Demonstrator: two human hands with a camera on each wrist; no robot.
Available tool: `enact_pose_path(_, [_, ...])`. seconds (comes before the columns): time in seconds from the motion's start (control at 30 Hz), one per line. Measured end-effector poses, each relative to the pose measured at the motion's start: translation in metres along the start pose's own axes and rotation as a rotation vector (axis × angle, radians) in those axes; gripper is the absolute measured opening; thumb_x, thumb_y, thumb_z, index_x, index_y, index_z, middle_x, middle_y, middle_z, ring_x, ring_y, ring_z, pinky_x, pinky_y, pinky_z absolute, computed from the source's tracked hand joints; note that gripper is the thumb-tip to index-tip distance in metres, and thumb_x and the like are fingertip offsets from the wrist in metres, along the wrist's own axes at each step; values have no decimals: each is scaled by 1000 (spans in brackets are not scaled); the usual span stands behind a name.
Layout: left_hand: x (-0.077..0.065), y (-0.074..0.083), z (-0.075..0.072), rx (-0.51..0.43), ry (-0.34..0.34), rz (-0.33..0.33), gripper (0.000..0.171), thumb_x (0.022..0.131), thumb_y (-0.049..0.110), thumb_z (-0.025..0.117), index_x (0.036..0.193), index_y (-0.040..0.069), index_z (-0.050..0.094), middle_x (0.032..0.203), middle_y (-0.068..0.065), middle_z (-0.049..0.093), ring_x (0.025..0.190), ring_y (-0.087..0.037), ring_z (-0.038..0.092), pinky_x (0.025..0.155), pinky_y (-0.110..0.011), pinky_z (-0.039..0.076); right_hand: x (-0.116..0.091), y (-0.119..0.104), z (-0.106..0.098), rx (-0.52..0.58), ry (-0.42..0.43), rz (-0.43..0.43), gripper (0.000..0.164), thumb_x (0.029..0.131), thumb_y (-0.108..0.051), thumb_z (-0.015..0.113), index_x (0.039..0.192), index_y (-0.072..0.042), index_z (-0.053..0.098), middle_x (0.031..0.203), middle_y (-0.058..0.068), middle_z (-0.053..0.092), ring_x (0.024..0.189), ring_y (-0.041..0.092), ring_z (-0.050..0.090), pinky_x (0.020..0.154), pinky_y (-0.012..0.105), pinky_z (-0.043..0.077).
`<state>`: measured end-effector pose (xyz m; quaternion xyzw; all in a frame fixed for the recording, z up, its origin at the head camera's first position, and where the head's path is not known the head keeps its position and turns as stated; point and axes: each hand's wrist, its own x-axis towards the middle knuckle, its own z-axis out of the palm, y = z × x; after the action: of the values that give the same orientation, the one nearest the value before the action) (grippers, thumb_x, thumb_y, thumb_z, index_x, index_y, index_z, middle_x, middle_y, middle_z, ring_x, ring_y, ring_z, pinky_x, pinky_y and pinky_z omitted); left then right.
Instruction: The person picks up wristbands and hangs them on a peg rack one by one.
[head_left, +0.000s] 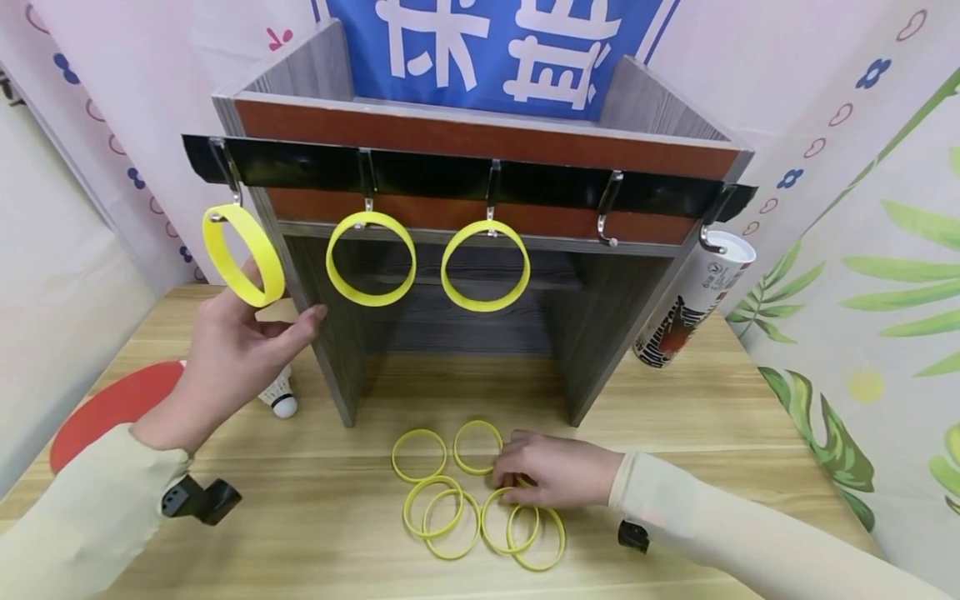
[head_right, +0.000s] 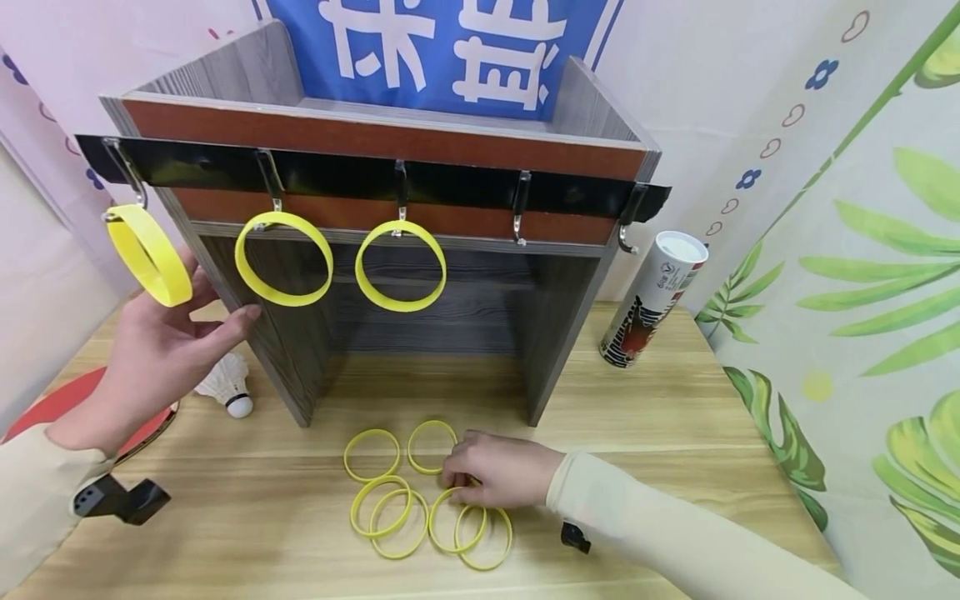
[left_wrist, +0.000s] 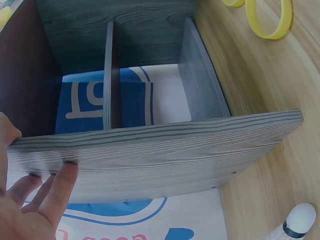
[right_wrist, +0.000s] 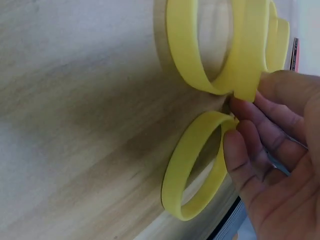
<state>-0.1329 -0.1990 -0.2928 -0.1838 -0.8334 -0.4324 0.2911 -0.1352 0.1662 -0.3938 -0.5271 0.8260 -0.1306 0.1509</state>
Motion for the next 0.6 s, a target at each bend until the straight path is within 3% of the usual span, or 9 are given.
enact_pose_path(0.27, [0,-1,-1,1,-1,-2,54,83,-10,77,134,0,61,118,32,61,99,13,62,70,-3,55,4,-2,2,-44,-26,1,10,101,-21,69,109,-18,76,98,-11,71,96,2,56,86,14,51])
enact_pose_path(0.47, [0,0,-1,8,-1,2,53,83,-11,78,132,-3,60,117,34,59,105,15,61,71,-3,55,4,-3,2,-37,-16,-9,6,101,-17,69,102,-18,75,92,-10,68,91,2,55,83,14,49])
enact_pose_path(0.6, [0,0,0,12,-4,2,54,83,-10,78,134,-1,60,118,32,59,99,14,61,71,-3,55,2,-5,1,-5,1,16,5,101,-16,69,101,-17,74,93,-9,68,90,1,55,81,12,50])
